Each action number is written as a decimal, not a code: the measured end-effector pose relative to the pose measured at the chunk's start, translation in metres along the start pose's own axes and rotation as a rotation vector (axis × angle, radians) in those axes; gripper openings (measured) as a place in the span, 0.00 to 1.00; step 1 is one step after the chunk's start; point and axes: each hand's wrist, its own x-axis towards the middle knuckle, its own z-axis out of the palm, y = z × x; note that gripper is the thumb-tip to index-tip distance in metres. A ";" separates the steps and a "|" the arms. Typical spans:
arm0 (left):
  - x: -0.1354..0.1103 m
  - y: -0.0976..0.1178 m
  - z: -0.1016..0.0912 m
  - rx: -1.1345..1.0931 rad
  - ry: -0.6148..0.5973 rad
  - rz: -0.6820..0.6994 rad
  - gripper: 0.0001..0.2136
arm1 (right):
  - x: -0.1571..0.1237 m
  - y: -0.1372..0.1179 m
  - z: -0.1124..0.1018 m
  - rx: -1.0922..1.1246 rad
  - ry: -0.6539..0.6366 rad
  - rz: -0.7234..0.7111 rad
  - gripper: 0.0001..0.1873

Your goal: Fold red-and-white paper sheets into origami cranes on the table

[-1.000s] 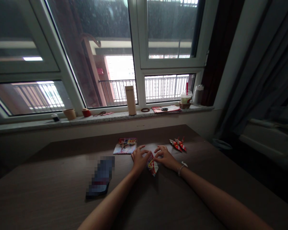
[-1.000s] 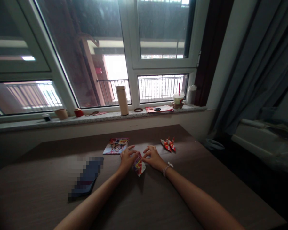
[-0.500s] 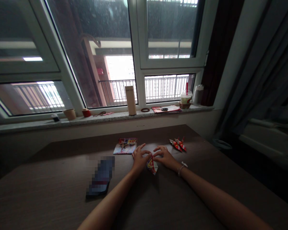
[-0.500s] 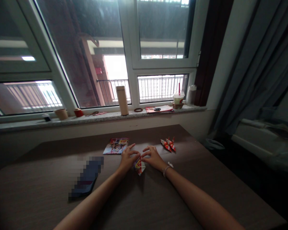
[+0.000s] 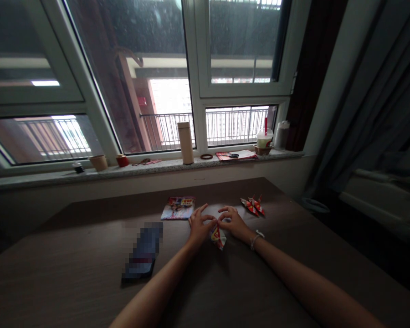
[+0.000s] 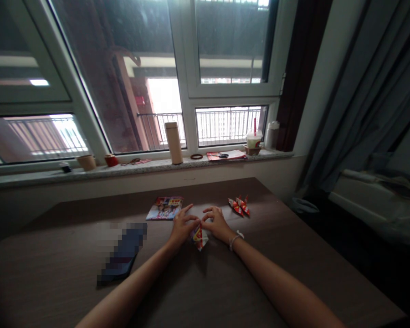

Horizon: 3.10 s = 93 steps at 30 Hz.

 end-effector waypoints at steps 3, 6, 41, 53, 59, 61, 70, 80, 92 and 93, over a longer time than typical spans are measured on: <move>0.001 -0.001 0.002 -0.008 -0.001 0.021 0.04 | 0.000 0.002 0.004 -0.039 -0.007 -0.007 0.03; 0.002 -0.005 0.003 0.006 0.019 0.034 0.04 | 0.000 0.003 0.005 -0.054 -0.014 -0.019 0.04; 0.001 -0.011 0.001 -0.083 0.100 0.114 0.04 | -0.001 -0.002 0.001 0.009 0.030 -0.001 0.03; 0.001 -0.015 0.003 -0.078 0.127 0.115 0.05 | -0.006 -0.004 0.007 -0.087 0.021 0.016 0.01; 0.002 -0.016 0.001 -0.107 0.177 0.102 0.03 | -0.011 -0.007 0.005 -0.129 -0.034 0.004 0.02; 0.002 -0.015 0.001 -0.108 0.173 0.097 0.03 | -0.010 -0.006 0.004 -0.117 -0.031 0.003 0.02; 0.000 -0.014 0.001 -0.137 0.145 0.084 0.02 | -0.007 -0.004 0.001 -0.032 0.028 -0.010 0.04; 0.002 -0.015 0.003 -0.108 0.103 0.089 0.01 | -0.008 -0.005 0.001 -0.036 0.030 -0.029 0.04; -0.001 -0.011 -0.002 -0.125 0.169 0.069 0.01 | -0.010 -0.006 0.002 -0.069 -0.018 -0.028 0.03; -0.001 -0.011 -0.002 -0.127 0.175 0.070 0.02 | -0.011 -0.006 0.002 -0.075 -0.023 -0.027 0.03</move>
